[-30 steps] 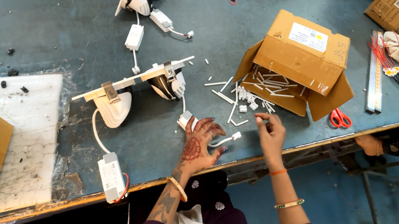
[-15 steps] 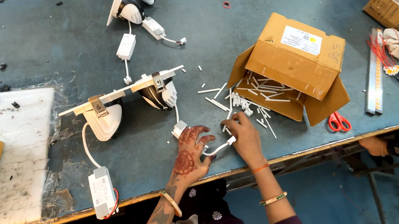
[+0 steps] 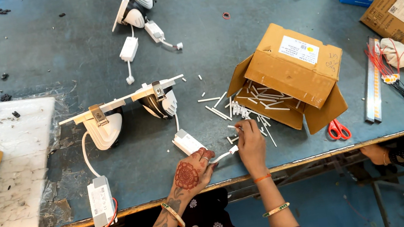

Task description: The person connects wires between LED light housings and driver units, fits small plastic connectors onto wire ends, and organizes the assembled components into a blue plastic crate.

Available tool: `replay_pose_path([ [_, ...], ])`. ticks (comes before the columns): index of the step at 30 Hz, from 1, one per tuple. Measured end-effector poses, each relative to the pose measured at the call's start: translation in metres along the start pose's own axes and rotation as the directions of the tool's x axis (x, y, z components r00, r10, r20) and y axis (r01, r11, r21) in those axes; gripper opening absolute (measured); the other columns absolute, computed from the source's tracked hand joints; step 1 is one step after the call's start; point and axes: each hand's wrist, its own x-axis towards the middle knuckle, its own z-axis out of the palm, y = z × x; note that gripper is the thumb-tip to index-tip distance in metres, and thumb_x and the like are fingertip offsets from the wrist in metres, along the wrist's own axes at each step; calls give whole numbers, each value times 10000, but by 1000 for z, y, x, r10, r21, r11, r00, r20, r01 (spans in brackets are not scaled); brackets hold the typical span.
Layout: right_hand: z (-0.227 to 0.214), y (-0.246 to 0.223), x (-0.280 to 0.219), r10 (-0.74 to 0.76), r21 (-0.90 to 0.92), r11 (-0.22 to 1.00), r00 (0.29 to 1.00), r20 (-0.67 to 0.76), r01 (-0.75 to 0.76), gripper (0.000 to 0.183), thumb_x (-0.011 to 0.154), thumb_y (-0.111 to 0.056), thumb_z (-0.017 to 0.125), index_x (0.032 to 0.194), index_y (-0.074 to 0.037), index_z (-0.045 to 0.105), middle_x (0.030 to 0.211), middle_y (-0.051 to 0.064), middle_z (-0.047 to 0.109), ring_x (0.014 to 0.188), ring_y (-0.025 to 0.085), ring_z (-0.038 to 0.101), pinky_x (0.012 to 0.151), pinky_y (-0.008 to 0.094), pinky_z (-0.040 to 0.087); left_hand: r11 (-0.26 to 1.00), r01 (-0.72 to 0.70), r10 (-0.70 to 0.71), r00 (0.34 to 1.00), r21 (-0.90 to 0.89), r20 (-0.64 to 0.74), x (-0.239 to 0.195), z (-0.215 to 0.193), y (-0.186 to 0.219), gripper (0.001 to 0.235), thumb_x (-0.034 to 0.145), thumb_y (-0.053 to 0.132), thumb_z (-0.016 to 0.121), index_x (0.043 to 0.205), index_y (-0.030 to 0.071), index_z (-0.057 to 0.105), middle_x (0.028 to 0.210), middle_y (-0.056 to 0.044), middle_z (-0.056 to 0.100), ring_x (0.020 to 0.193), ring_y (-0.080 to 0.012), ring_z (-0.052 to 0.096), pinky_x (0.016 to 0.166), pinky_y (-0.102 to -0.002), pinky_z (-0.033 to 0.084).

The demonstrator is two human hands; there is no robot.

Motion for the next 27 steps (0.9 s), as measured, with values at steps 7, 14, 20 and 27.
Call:
replay_pose_path([
  [7,12,4,31,-129,-193,972,991,48,136,97,910,-87,647,988,-83,704,1020,104,628,959,327,627,744,460,523,995,-71,69,997,-69,-31,-1,-3,1,209,863,153,694,1060,86,672,1050,-93,679,995,-280,694,819,-422,569],
  [14,57,33,74,-210,-259,925,943,259,277,115,846,-184,729,846,-70,746,971,110,645,944,325,646,767,464,536,990,-115,101,981,-79,-164,-2,-8,6,233,868,171,698,1066,55,657,1146,-145,662,1000,-325,673,819,-437,557],
  [20,34,43,72,-134,-196,969,986,103,152,86,851,-145,729,888,-71,750,963,118,692,815,337,677,720,457,537,999,-23,21,999,-44,-31,-3,-8,3,172,906,217,687,982,63,676,1012,-105,696,961,-295,691,826,-424,565],
  [27,0,37,19,323,275,913,945,-42,-300,155,961,-153,729,1032,-15,726,875,116,750,694,161,727,630,294,549,999,-47,47,996,0,-79,6,9,-11,471,889,202,680,1335,61,616,1450,-161,566,1311,-329,522,1107,-470,377],
])
